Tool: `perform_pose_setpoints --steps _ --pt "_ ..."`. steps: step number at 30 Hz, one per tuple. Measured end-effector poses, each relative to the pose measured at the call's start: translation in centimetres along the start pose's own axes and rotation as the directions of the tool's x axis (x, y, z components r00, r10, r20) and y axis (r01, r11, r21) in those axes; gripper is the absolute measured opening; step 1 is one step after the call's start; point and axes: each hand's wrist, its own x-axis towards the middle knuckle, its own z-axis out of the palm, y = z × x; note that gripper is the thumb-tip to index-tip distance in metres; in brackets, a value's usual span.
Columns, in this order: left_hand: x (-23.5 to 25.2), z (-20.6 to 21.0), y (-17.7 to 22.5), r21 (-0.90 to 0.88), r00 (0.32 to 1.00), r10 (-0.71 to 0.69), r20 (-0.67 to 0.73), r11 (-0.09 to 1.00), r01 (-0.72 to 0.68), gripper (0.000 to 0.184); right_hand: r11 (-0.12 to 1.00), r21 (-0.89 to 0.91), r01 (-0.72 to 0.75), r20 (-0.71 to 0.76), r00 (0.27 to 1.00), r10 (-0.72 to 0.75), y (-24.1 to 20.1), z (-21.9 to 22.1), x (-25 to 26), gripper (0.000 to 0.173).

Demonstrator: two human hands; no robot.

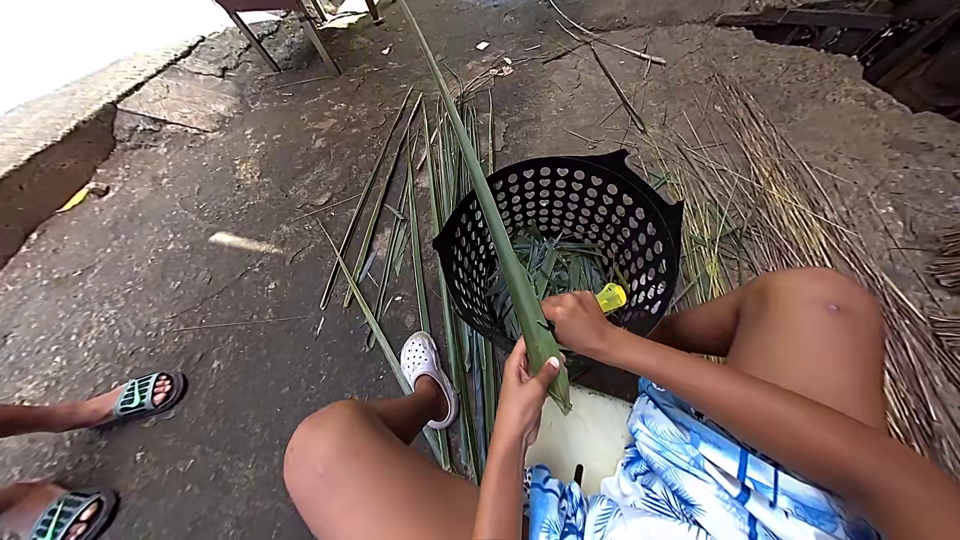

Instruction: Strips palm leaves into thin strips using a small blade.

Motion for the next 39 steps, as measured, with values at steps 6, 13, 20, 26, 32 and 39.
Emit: perform_pose_setpoints --steps 6,13,20,26,32,39 --pt "-0.7 0.7 -0.6 0.032 0.992 -0.042 0.119 0.999 0.038 0.039 0.879 0.098 -0.467 0.075 0.884 0.461 1.2 -2.4 4.2 0.026" --pt "-0.7 0.0 -0.1 -0.034 0.993 -0.103 0.063 0.994 0.105 0.033 0.859 0.176 -0.48 -0.011 0.872 0.49 5.8 -4.6 5.9 0.018" --pt "0.3 0.2 0.4 -0.198 0.987 -0.149 0.059 0.967 0.158 0.031 0.988 0.142 -0.054 0.528 0.849 -0.029 2.5 -4.0 2.9 0.018" --pt "-0.1 0.3 -0.3 -0.303 0.954 -0.178 0.241 0.92 0.249 0.037 0.918 0.09 -0.386 0.311 0.887 0.343 1.7 -3.9 3.6 0.031" --pt "-0.3 0.2 -0.4 -0.321 0.971 -0.18 0.16 0.92 0.223 0.034 0.886 0.079 -0.458 0.282 0.862 0.421 1.4 -4.5 4.1 0.031" --pt "0.1 0.6 -0.2 -0.354 0.99 -0.143 0.002 0.926 0.135 0.032 0.941 0.028 -0.337 0.312 0.897 0.312 0.8 -4.8 3.1 0.026"
